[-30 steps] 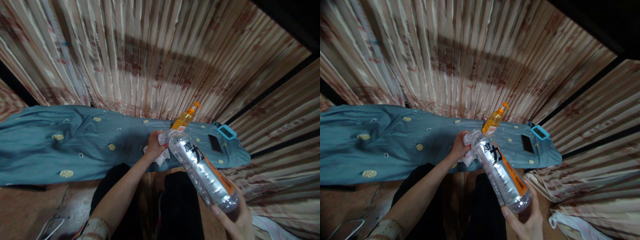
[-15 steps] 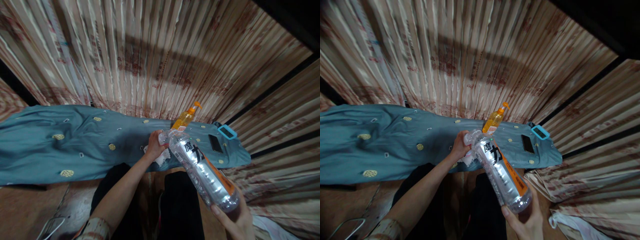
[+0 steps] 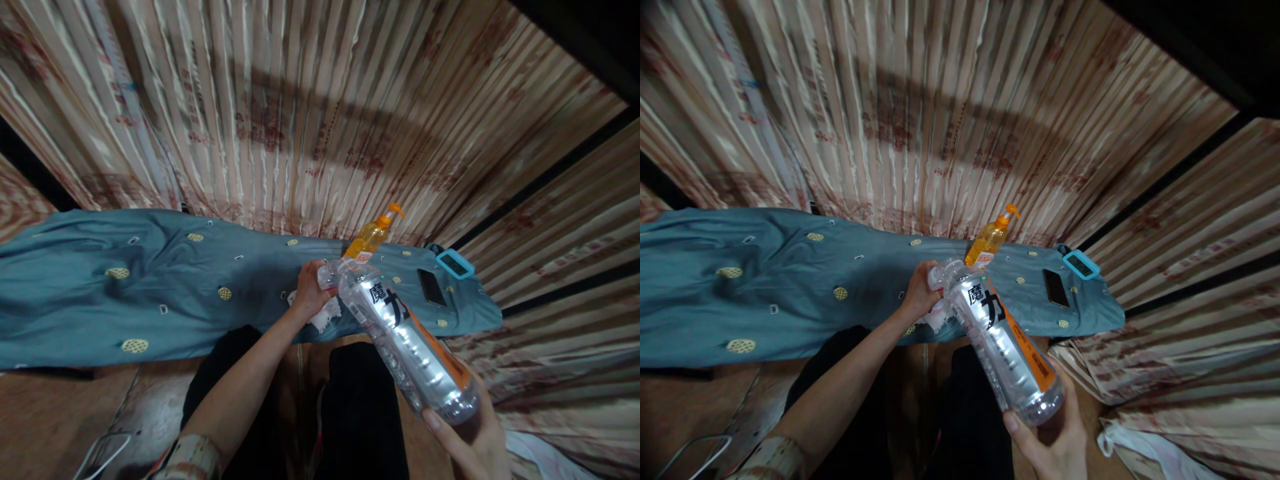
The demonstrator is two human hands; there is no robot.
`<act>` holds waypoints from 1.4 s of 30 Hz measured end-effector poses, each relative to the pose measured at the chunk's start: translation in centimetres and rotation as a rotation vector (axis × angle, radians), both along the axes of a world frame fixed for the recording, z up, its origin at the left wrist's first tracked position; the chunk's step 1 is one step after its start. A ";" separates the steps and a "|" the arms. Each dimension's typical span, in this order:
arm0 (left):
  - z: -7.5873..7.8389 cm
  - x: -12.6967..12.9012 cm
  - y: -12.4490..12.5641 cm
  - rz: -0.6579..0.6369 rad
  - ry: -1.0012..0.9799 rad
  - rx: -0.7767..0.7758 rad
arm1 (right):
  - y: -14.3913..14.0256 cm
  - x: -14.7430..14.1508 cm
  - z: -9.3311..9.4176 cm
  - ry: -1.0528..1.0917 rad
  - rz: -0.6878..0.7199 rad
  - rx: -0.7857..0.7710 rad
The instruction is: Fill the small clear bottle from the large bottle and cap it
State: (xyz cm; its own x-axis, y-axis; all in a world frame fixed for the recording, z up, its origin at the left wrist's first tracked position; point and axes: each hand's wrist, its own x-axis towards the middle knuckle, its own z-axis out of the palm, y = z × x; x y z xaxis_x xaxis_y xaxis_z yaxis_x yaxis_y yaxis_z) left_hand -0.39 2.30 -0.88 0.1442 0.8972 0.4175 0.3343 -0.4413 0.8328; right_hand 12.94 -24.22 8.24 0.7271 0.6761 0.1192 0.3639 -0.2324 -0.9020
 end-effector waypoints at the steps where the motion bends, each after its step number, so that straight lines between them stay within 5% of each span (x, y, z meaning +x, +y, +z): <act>1: 0.0 0.0 0.0 -0.004 0.004 0.002 | 0.0 0.0 0.0 0.005 0.007 -0.001; 24: -0.1 0.0 0.1 -0.007 0.018 0.004 | -0.5 2.6 -1.9 -0.035 0.048 0.030; 42: -0.1 0.1 0.2 -0.001 0.019 0.000 | 0.2 -0.5 0.6 0.003 0.006 0.012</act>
State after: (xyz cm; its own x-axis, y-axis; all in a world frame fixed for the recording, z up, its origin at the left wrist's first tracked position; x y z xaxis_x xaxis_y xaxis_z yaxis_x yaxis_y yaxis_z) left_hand -0.34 2.49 -0.99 0.1530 0.8968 0.4151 0.3495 -0.4420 0.8261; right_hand 12.48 -23.98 8.80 0.7232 0.6792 0.1252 0.3628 -0.2193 -0.9057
